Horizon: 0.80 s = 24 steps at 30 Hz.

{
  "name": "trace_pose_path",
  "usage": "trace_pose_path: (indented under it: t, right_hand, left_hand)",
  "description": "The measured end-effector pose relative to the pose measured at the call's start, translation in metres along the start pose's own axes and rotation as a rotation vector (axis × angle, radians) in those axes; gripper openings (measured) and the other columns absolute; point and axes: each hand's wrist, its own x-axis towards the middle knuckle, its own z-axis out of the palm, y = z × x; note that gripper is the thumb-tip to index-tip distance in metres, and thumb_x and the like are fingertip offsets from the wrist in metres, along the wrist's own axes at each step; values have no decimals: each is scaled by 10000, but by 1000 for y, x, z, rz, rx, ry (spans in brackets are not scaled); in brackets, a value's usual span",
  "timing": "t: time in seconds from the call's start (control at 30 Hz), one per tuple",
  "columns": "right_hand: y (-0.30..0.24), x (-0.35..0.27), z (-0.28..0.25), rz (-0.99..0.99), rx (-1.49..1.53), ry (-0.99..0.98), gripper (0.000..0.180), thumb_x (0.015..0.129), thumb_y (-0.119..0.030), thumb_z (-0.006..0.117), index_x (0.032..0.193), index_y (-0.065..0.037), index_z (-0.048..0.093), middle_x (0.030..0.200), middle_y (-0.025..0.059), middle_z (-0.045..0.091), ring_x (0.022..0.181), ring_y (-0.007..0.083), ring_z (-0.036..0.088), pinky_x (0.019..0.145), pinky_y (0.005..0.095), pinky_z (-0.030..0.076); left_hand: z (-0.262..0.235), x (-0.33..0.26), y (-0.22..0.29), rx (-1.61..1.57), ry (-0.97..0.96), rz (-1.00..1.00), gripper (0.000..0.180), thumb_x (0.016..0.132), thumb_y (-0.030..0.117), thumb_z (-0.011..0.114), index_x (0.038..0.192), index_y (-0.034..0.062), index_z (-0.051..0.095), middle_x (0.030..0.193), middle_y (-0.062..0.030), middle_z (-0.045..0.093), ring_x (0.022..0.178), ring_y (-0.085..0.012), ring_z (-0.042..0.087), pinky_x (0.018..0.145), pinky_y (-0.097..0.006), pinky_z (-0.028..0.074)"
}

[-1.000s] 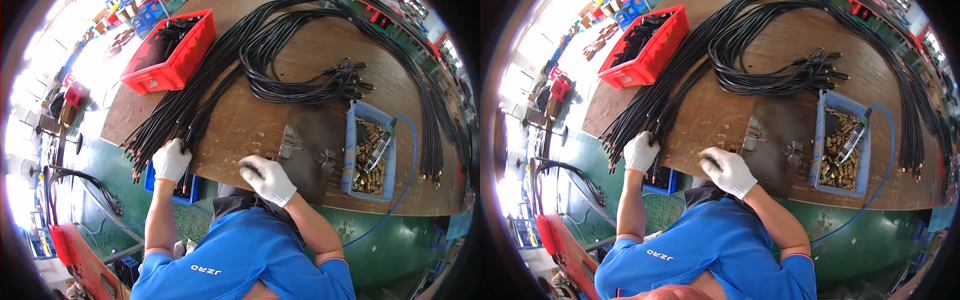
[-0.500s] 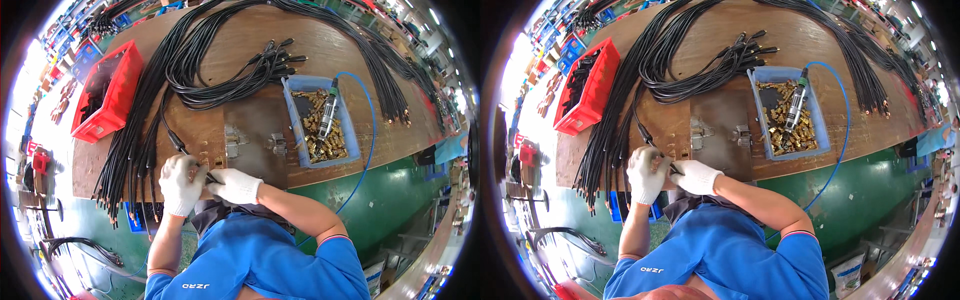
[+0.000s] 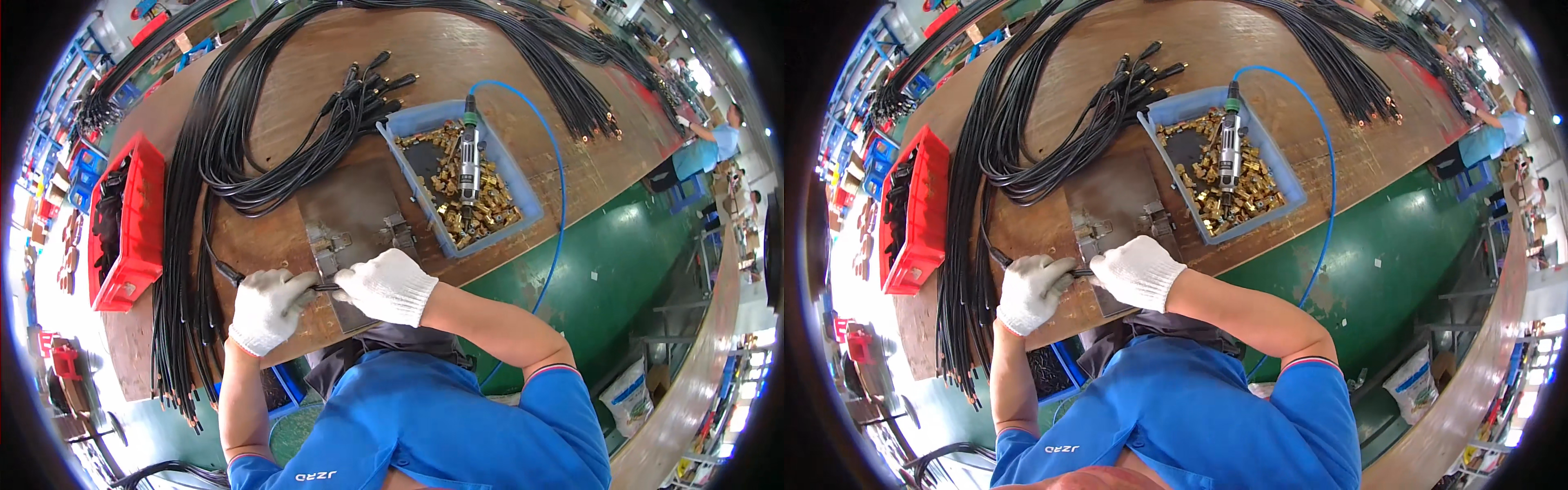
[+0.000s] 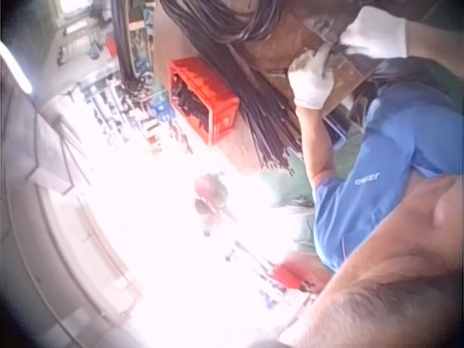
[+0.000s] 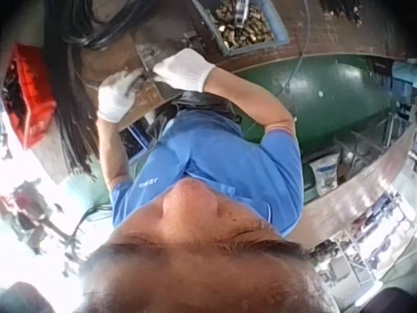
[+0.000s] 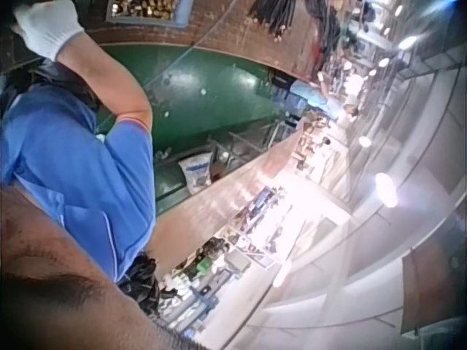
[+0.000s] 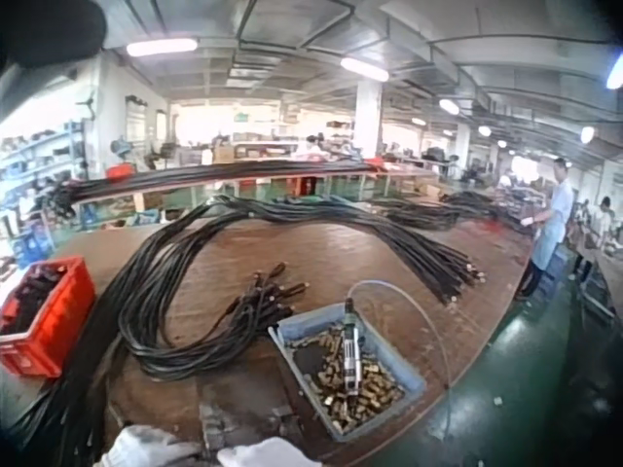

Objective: The person repeatedly picks up black cables and brass connectors from a workbench, inserts the cable ends into the connectors, and uses a pneumatic crimping tool to secure them. The finished cables are placed in a pile on the table.

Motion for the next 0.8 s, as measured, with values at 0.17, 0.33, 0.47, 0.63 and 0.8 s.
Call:
trace_pose_path:
  t: [0.17, 0.33, 0.47, 0.63, 0.8]
  right_hand:
    - [5, 12, 4, -148, -5, 77, 300, 1018, -388, 673, 876, -124, 689, 730, 81, 714, 636, 298, 737, 575, 436, 558]
    - [26, 19, -41, -91, -24, -220, 335, 1014, -413, 643, 815, -162, 743, 798, 111, 755, 678, 328, 743, 620, 456, 580]
    - [125, 19, -84, 372, -53, 189, 240, 1026, -343, 593, 1010, -180, 768, 1012, 93, 764, 917, 377, 760, 795, 516, 599]
    - [212, 41, -76, 571, -688, -45, 254, 984, -307, 647, 1135, -138, 762, 1073, 83, 797, 1114, 307, 720, 949, 469, 526]
    - [222, 52, -68, 549, -713, -202, 223, 945, -245, 672, 1112, -158, 792, 1108, 77, 810, 1148, 264, 697, 964, 438, 489]
  left_hand:
    - [-8, 11, 6, -212, -82, -2, 205, 889, 169, 760, 1080, 96, 774, 804, -136, 689, 737, -365, 692, 675, -467, 550]
    - [4, 4, -3, -284, -113, -66, 171, 913, 138, 738, 1069, 73, 770, 846, -164, 716, 791, -389, 713, 712, -466, 568]
    - [4, 5, -1, -292, -86, -93, 164, 918, 119, 737, 1072, 67, 762, 899, -161, 736, 806, -381, 725, 714, -459, 574]
    - [21, 5, -2, -281, -53, -149, 169, 944, 143, 727, 1094, 81, 770, 892, -187, 732, 834, -398, 724, 736, -476, 566]
    - [32, 3, -4, -270, -50, -172, 166, 931, 136, 748, 1085, 76, 766, 883, -173, 732, 795, -387, 720, 720, -464, 568]
